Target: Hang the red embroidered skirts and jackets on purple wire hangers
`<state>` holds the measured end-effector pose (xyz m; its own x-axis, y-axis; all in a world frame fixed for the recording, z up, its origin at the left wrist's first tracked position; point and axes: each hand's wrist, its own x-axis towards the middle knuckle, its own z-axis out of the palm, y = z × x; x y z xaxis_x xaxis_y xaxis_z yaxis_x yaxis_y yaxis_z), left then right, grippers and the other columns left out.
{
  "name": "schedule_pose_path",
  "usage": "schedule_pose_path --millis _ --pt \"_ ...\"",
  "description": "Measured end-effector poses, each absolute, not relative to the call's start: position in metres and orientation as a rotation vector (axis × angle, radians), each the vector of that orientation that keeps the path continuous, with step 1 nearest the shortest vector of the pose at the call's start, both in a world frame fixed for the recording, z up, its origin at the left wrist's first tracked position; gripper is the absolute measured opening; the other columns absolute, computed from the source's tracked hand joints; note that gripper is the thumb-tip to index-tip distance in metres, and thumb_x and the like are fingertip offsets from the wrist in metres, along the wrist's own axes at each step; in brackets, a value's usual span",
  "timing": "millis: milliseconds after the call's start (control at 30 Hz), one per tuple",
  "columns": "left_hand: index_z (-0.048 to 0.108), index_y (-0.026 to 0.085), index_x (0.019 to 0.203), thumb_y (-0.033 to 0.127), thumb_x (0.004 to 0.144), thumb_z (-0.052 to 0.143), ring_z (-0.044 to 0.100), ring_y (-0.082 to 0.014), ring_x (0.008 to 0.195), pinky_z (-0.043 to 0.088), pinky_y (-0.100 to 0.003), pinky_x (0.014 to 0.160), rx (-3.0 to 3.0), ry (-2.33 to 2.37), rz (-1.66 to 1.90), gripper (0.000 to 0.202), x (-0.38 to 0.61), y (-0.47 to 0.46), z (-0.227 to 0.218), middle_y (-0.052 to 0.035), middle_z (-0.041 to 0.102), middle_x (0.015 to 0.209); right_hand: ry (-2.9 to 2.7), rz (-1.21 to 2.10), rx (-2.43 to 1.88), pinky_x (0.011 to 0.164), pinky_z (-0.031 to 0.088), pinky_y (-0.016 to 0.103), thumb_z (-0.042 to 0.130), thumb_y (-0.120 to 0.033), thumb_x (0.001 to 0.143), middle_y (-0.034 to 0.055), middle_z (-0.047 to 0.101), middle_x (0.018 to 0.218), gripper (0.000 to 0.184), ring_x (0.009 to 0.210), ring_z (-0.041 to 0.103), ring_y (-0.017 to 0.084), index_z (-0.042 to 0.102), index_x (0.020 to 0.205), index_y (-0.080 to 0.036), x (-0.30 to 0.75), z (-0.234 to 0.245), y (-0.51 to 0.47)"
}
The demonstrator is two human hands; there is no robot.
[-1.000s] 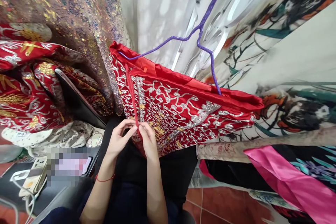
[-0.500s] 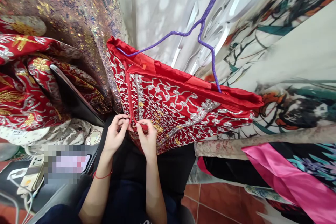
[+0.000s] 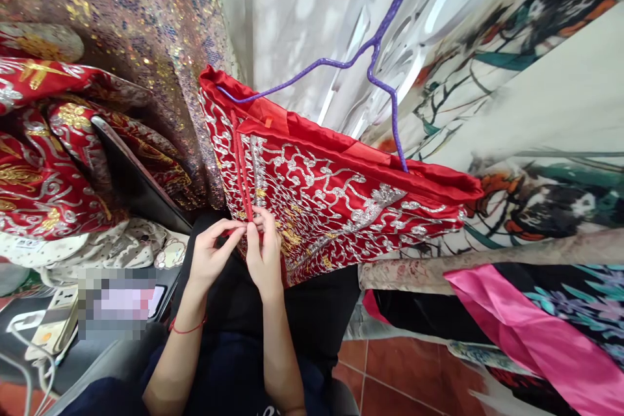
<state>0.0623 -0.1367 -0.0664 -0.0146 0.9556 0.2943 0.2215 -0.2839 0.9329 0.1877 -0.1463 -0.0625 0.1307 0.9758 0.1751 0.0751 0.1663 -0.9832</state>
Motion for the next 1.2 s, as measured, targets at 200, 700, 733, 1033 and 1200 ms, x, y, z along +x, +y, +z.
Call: schedule_pose_path --millis 200,700,733,1033,1200 --pt "0.074 0.02 0.088 0.036 0.089 0.068 0.064 -0.0146 0.075 0.051 -0.027 0.073 1.629 1.349 1.441 0.018 0.059 -0.141 -0.056 -0.0035 0.072 0.084 -1.288 0.921 -1.245 0.07 0.048 0.027 0.052 -0.044 0.099 0.0009 0.066 0.08 0.026 0.07 0.06 0.014 0.064 0.101 -0.022 0.181 -0.042 -0.147" --pt "0.075 0.021 0.089 0.027 0.091 0.063 0.055 -0.0111 0.062 0.046 -0.025 0.063 1.648 1.565 1.653 0.013 0.059 -0.154 -0.038 -0.0017 0.066 0.081 -1.16 0.965 -1.239 0.057 0.043 0.022 0.054 -0.044 0.098 -0.0046 0.054 0.064 0.025 0.056 0.05 0.01 0.061 0.091 -0.021 0.179 -0.03 -0.165" --pt "0.074 0.021 0.094 0.03 0.093 0.062 0.051 -0.0094 0.056 0.044 -0.023 0.057 1.599 1.483 1.569 0.016 0.059 -0.157 -0.036 -0.0001 0.064 0.074 -1.137 1.004 -1.232 0.056 0.044 0.022 0.054 -0.045 0.098 -0.0049 0.055 0.063 0.025 0.055 0.051 0.01 0.061 0.092 -0.021 0.178 -0.03 -0.165" --pt "0.069 0.02 0.116 0.052 0.096 0.055 0.071 -0.017 0.09 0.056 -0.025 0.085 1.254 1.318 1.209 0.04 0.06 -0.159 -0.044 -0.0057 0.075 0.103 -1.221 0.874 -1.244 0.076 0.052 0.027 0.054 -0.037 0.098 0.0033 0.067 0.091 0.02 0.082 0.064 0.015 0.066 0.092 -0.022 0.178 -0.026 -0.168" --pt "0.068 0.02 0.116 0.049 0.098 0.054 0.07 -0.0186 0.105 0.055 -0.025 0.092 1.312 1.248 1.275 0.037 0.06 -0.157 -0.044 -0.0065 0.074 0.115 -1.331 0.995 -1.187 0.07 0.05 0.026 0.056 -0.035 0.096 0.0017 0.066 0.083 0.021 0.074 0.06 0.014 0.066 0.084 -0.021 0.175 -0.022 -0.17"
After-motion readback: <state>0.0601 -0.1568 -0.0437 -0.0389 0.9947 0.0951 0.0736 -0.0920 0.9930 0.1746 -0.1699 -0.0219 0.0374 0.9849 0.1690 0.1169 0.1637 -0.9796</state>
